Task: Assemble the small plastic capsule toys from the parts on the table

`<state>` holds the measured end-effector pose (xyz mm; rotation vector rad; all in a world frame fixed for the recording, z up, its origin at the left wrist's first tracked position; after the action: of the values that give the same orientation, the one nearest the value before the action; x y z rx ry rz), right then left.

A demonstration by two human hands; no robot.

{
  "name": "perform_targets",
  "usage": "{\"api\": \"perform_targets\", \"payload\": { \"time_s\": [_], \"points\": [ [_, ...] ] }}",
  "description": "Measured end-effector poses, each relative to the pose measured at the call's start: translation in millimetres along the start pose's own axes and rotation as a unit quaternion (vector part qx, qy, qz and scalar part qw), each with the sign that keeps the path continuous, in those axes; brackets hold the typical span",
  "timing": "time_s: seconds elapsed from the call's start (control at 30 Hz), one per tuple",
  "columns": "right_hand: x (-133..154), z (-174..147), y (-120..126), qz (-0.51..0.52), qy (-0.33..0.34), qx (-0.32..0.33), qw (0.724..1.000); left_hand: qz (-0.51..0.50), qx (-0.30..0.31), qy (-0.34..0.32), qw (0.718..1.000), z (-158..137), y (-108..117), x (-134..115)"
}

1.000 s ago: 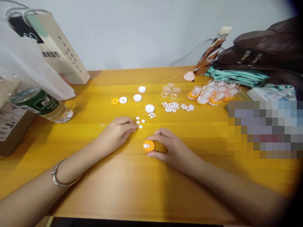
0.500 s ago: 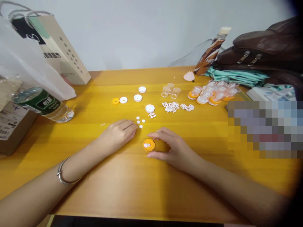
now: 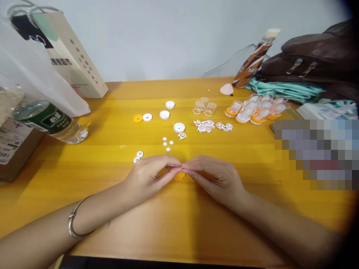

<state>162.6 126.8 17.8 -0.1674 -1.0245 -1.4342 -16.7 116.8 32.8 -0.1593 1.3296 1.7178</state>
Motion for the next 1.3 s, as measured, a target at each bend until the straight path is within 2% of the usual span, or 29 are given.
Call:
{"api": "perform_targets", "payload": {
  "time_s": [0.23,0.37,0.57,0.73,1.3],
  "points": [
    [-13.2,-0.9,4.1,-0.051,-0.017,0.076,0.996,0.062,0.124,0.064,0.988,3.5,-0.8,13.8],
    [-14.4,-2.8,2.2,-0.063,0.018,0.096,0.993,0.022,0.155,0.070,0.985,0.9,-6.8,16.7],
    [-10.9,-2.3,3.7,-0.110,0.072,0.133,0.982,-0.023,0.160,0.078,0.984,-1.6,-10.5,19.1],
    [-8.1,-2.1,4.7,-0.149,0.113,0.129,0.974,-0.041,0.164,0.091,0.981,-2.1,-11.4,21.5],
    [-9.5,-2.9,3.3,-0.140,0.106,0.159,0.971,-0.045,0.163,0.097,0.981,-0.9,-10.5,22.6]
  ]
}}
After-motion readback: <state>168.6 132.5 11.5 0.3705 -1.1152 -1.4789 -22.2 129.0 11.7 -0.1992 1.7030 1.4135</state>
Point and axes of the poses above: each hand's wrist, its own z-axis towards the middle knuckle, its own y-axis out of the back of the hand, x = y × z, the point moved 2 cm from there along z, towards the middle knuckle, and after that the axes turned 7 degrees about y, right-handed, at the moved point
